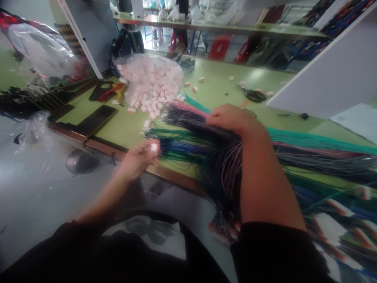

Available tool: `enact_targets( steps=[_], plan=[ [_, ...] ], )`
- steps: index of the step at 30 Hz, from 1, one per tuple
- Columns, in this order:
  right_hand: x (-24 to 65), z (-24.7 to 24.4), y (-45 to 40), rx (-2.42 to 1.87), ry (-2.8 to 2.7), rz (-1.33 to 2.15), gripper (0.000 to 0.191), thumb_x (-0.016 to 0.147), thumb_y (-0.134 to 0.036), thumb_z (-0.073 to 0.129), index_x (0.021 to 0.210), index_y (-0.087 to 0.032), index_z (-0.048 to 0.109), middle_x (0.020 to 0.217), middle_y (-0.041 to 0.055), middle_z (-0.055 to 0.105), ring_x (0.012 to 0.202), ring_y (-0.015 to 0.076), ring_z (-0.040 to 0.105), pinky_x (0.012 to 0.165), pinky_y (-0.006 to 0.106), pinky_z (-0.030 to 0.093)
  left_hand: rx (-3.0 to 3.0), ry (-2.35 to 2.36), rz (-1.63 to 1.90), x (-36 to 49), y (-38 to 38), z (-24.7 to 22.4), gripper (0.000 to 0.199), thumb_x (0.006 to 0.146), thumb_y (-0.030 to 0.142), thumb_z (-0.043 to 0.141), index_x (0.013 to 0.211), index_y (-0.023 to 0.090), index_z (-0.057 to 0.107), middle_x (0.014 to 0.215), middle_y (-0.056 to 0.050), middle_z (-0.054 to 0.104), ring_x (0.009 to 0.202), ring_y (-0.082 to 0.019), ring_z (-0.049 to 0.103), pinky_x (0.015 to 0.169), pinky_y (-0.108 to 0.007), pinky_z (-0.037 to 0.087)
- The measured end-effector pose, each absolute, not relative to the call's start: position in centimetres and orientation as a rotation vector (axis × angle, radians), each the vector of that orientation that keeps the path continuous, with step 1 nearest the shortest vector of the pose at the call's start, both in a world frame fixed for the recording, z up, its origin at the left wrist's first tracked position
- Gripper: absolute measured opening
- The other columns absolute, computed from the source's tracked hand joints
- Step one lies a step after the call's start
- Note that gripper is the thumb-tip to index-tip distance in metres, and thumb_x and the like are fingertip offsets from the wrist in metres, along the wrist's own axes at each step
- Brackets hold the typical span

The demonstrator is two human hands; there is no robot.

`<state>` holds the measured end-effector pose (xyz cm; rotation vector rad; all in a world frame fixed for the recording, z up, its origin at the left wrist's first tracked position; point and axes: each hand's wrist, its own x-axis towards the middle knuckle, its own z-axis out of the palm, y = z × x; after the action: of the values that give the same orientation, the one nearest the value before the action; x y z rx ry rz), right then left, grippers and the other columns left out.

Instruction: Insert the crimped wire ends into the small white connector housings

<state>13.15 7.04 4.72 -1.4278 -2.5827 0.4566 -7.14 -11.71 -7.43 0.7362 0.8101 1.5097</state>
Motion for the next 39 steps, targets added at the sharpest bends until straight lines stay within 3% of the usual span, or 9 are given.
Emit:
enact_targets(
  steps=[5, 8, 12, 17, 20, 23, 31, 34, 39],
  plan=[
    [11.6, 4.8, 6.2, -1.731, -2.6, 0.342, 0.017, 0.077, -0.02, 0.058, 0.062, -0.017, 0.064, 0.063, 0.0036, 0.061, 0.059, 0.0128, 0.05, 0.06, 0.028, 0.037, 0.737, 0.781, 1.515, -7.0, -11.7, -7.4, 0.039, 0.065, 0.026, 0.084, 0.099, 0.016, 0.07, 0.073, 0.001, 0.067, 0.054, -0.008, 0.063, 0.053, -0.022, 0.055],
    [11.4, 4.0, 6.5, -1.56, -2.735, 0.576, 0.015, 0.08, -0.025, 0.057, 0.079, -0.02, 0.072, 0.072, 0.0031, 0.067, 0.062, 0.0138, 0.057, 0.063, 0.027, 0.042, 0.715, 0.776, 1.519, -6.9, -11.7, -7.2, 0.041, 0.062, 0.028, 0.086, 0.098, 0.015, 0.069, 0.07, 0.002, 0.067, 0.054, -0.008, 0.064, 0.052, -0.021, 0.055],
    [10.5, 2.2, 6.9, -1.698, -2.724, 0.079, 0.019, 0.077, -0.024, 0.059, 0.088, -0.022, 0.075, 0.086, 0.0067, 0.072, 0.078, 0.022, 0.065, 0.069, 0.032, 0.046, 0.706, 0.795, 1.517, -6.8, -11.6, -7.2, 0.042, 0.061, 0.027, 0.086, 0.097, 0.015, 0.069, 0.068, 0.002, 0.068, 0.053, -0.008, 0.063, 0.052, -0.02, 0.055],
    [6.8, -0.5, 5.3, -1.393, -2.869, -0.182, 0.037, 0.085, -0.018, 0.047, 0.114, -0.02, 0.069, 0.107, 0.0098, 0.073, 0.098, 0.0249, 0.065, 0.074, 0.032, 0.045, 0.691, 0.791, 1.522, -6.8, -11.5, -7.2, 0.044, 0.059, 0.028, 0.088, 0.096, 0.015, 0.068, 0.066, 0.003, 0.067, 0.052, -0.008, 0.063, 0.051, -0.019, 0.055],
    [5.1, -2.0, 4.5, -1.255, -2.936, -0.228, 0.039, 0.087, -0.011, 0.038, 0.11, -0.01, 0.07, 0.113, 0.018, 0.07, 0.103, 0.0259, 0.064, 0.078, 0.032, 0.044, 0.696, 0.814, 1.515, -6.7, -11.5, -7.2, 0.041, 0.061, 0.026, 0.086, 0.097, 0.015, 0.068, 0.066, 0.003, 0.066, 0.054, -0.009, 0.064, 0.053, -0.021, 0.056],
    [4.8, -2.5, 4.7, -1.164, -2.965, -0.185, 0.037, 0.091, -0.015, 0.037, 0.106, -0.011, 0.071, 0.113, 0.0159, 0.069, 0.104, 0.0232, 0.062, 0.079, 0.029, 0.043, 0.711, 0.813, 1.517, -6.7, -11.5, -7.4, 0.039, 0.064, 0.024, 0.083, 0.099, 0.014, 0.068, 0.067, 0.002, 0.065, 0.055, -0.009, 0.064, 0.054, -0.022, 0.056],
    [6.0, 0.4, 4.1, -1.292, -2.701, 0.127, 0.023, 0.082, -0.032, 0.054, 0.09, -0.024, 0.074, 0.083, 0.0021, 0.072, 0.077, 0.0189, 0.063, 0.062, 0.027, 0.037, 0.709, 0.771, 1.537, -6.7, -11.4, -7.6, 0.038, 0.064, 0.023, 0.083, 0.098, 0.014, 0.069, 0.067, 0.002, 0.065, 0.055, -0.009, 0.064, 0.053, -0.021, 0.056],
    [6.3, 0.4, 4.2, -1.327, -2.632, 0.194, 0.016, 0.079, -0.025, 0.055, 0.082, -0.021, 0.07, 0.079, 0.003, 0.072, 0.074, 0.0184, 0.064, 0.062, 0.027, 0.039, 0.705, 0.767, 1.535, -6.7, -11.4, -7.6, 0.041, 0.063, 0.024, 0.084, 0.099, 0.014, 0.068, 0.067, 0.002, 0.065, 0.055, -0.009, 0.064, 0.054, -0.022, 0.056],
    [6.9, -1.1, 5.6, -1.289, -2.391, 0.717, 0.018, 0.081, -0.018, 0.045, 0.082, -0.017, 0.063, 0.076, 0.0039, 0.071, 0.06, 0.0123, 0.063, 0.059, 0.024, 0.046, 0.694, 0.772, 1.531, -6.7, -11.4, -7.5, 0.044, 0.059, 0.027, 0.087, 0.097, 0.015, 0.069, 0.066, 0.003, 0.065, 0.054, -0.009, 0.064, 0.053, -0.021, 0.055]
  ],
)
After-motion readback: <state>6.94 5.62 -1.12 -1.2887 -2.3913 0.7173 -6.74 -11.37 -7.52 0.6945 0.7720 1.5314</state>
